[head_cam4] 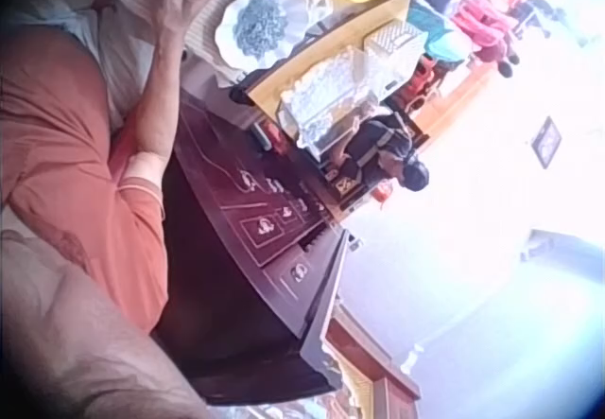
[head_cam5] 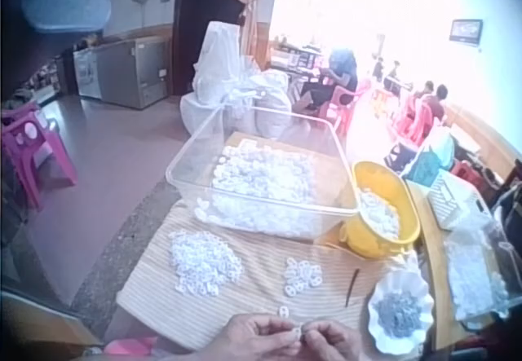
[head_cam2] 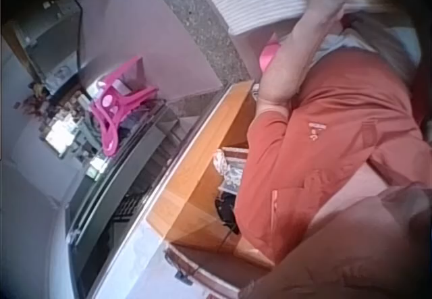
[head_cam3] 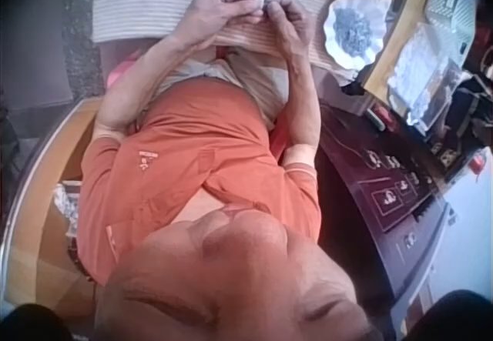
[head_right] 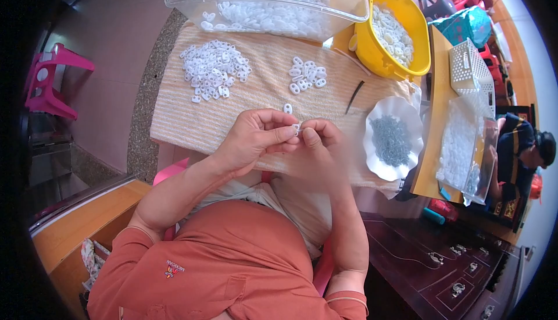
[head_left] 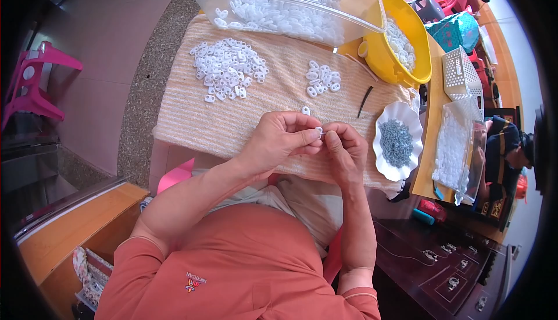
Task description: Assembling small white plastic components by hand at a workbench.
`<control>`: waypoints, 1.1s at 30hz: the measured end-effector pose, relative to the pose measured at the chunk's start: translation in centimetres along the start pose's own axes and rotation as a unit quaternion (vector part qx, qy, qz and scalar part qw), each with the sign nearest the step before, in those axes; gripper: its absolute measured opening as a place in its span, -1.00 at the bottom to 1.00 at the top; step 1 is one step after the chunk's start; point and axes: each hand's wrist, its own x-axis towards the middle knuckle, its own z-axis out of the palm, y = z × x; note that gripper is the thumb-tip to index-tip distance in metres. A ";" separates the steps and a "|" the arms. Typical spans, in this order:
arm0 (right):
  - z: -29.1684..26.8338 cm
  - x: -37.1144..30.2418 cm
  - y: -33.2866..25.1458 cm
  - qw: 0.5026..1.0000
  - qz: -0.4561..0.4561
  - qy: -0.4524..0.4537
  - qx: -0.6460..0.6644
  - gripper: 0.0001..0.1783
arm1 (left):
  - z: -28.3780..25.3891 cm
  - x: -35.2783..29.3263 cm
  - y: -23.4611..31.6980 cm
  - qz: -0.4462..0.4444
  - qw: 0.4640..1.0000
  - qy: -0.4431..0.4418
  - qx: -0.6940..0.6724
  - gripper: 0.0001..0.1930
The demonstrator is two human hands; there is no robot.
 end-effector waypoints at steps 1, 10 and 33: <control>0.0 0.0 0.0 1.000 0.002 0.003 -0.002 -0.84 | 0.0 0.0 0.0 -0.002 1.000 0.003 0.000 -0.80; 0.3 0.0 -0.1 0.998 -0.022 0.010 -0.053 -0.85 | 0.0 0.0 0.1 -0.010 1.000 0.006 -0.009 -0.80; 0.9 -0.4 -0.4 0.992 -0.046 0.015 -0.112 -0.77 | 0.2 -0.1 -0.1 0.014 1.000 -0.001 0.015 -0.80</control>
